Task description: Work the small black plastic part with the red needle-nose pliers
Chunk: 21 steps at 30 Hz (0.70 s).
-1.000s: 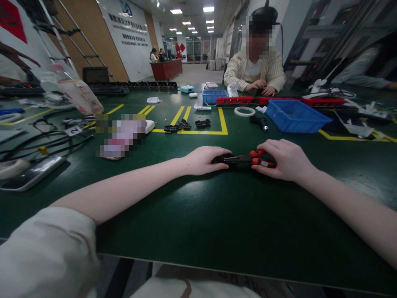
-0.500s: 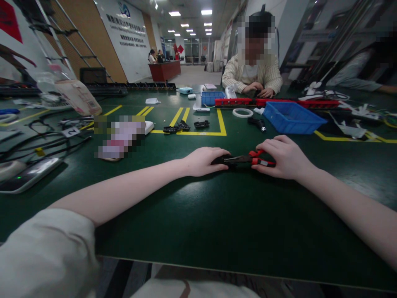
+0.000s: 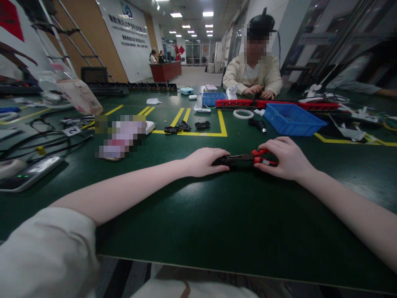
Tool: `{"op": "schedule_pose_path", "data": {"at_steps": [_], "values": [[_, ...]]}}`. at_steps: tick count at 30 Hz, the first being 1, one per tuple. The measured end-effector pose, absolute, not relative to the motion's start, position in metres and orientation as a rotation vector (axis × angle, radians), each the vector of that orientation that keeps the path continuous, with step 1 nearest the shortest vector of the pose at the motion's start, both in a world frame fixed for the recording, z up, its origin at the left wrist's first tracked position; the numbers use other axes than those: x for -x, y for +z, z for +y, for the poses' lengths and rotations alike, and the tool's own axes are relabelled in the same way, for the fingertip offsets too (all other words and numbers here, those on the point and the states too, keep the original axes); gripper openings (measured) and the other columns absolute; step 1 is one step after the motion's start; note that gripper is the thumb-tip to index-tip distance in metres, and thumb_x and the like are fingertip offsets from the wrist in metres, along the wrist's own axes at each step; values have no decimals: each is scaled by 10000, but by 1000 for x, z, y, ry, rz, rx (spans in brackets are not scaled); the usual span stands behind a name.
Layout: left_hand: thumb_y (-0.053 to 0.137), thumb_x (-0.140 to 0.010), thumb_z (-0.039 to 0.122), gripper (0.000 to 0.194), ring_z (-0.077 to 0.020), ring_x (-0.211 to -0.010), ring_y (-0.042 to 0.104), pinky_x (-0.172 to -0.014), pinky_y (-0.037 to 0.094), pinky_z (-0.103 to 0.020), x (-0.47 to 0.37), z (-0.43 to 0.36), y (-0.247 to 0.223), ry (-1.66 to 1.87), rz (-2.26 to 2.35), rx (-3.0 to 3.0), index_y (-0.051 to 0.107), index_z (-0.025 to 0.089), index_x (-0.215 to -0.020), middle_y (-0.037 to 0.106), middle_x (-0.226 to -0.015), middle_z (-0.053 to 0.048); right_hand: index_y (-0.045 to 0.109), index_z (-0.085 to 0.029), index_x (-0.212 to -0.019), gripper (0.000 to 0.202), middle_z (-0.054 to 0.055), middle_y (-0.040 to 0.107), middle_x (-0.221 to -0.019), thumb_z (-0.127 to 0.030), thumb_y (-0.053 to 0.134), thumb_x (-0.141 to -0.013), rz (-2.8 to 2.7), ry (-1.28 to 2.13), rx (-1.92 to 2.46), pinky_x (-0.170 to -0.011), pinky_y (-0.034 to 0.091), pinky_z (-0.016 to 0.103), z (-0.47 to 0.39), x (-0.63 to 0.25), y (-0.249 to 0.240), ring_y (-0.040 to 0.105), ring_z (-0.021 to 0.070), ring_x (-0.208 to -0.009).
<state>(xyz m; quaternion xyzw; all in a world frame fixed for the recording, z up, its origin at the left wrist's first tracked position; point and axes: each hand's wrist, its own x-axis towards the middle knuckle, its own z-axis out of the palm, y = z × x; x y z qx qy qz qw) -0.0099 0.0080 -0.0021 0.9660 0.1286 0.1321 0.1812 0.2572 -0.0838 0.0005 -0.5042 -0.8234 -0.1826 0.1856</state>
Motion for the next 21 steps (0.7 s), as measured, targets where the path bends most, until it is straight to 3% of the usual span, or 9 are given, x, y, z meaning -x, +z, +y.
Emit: {"op": "schedule_pose_path", "data": {"at_steps": [21], "values": [[560, -910, 353, 353, -184, -952, 623, -782, 471, -282, 10, 9, 0, 366, 340, -2702, 550, 155, -1202, 654, -1101, -71, 597, -215, -946, 340, 95, 673, -870, -522, 557, -806, -2329, -444, 1383, -818, 444, 458, -85, -254, -2, 633, 264, -789]]}}
